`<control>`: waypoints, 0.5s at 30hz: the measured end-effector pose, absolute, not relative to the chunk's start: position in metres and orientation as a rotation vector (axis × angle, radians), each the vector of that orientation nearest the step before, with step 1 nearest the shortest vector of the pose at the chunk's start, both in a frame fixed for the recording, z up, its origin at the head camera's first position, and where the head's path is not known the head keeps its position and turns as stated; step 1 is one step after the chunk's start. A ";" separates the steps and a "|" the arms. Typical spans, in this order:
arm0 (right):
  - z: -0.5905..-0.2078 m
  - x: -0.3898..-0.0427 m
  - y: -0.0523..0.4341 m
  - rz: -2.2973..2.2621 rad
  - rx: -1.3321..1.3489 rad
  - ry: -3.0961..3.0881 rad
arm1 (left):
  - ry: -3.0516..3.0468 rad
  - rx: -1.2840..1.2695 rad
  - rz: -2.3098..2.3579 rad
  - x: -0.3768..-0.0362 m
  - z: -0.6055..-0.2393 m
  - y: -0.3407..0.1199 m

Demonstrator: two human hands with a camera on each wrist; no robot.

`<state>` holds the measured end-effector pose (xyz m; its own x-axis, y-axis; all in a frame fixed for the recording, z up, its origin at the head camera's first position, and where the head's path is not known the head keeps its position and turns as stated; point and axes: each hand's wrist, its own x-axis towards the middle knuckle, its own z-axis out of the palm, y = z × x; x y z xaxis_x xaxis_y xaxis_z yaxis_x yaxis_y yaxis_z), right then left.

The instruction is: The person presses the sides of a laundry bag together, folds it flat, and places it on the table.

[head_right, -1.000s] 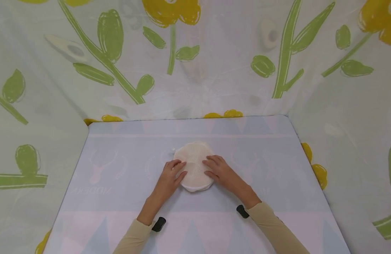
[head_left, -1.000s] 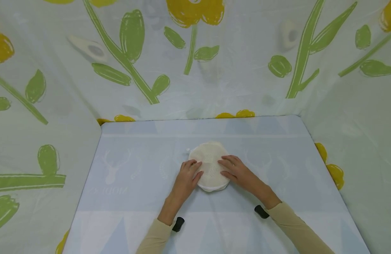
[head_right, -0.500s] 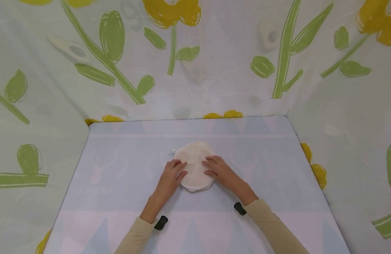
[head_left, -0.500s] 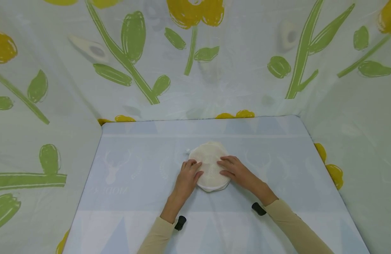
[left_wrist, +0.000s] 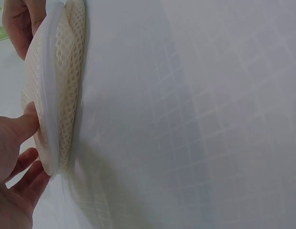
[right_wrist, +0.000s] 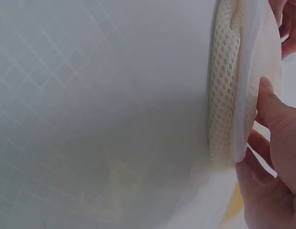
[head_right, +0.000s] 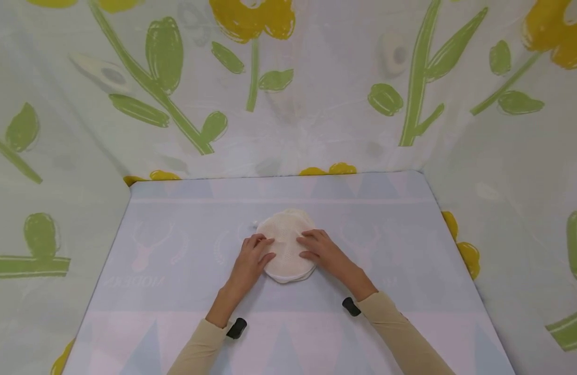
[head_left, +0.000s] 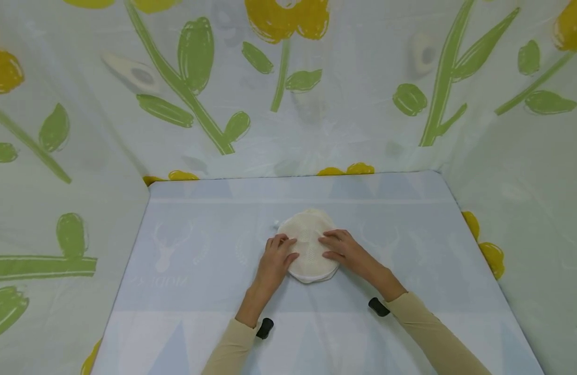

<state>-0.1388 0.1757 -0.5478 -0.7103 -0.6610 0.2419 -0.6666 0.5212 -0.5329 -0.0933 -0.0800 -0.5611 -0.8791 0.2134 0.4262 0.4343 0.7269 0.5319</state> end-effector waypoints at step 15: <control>-0.537 -0.144 0.185 1.036 1.074 -2.710 | -2.524 -0.543 -1.092 -0.099 -0.552 -0.093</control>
<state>-0.1444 0.1854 -0.5373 -0.7581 -0.5917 0.2742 -0.6237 0.5351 -0.5698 -0.0988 -0.0933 -0.5524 -0.8703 0.2098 0.4455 0.4683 0.6322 0.6173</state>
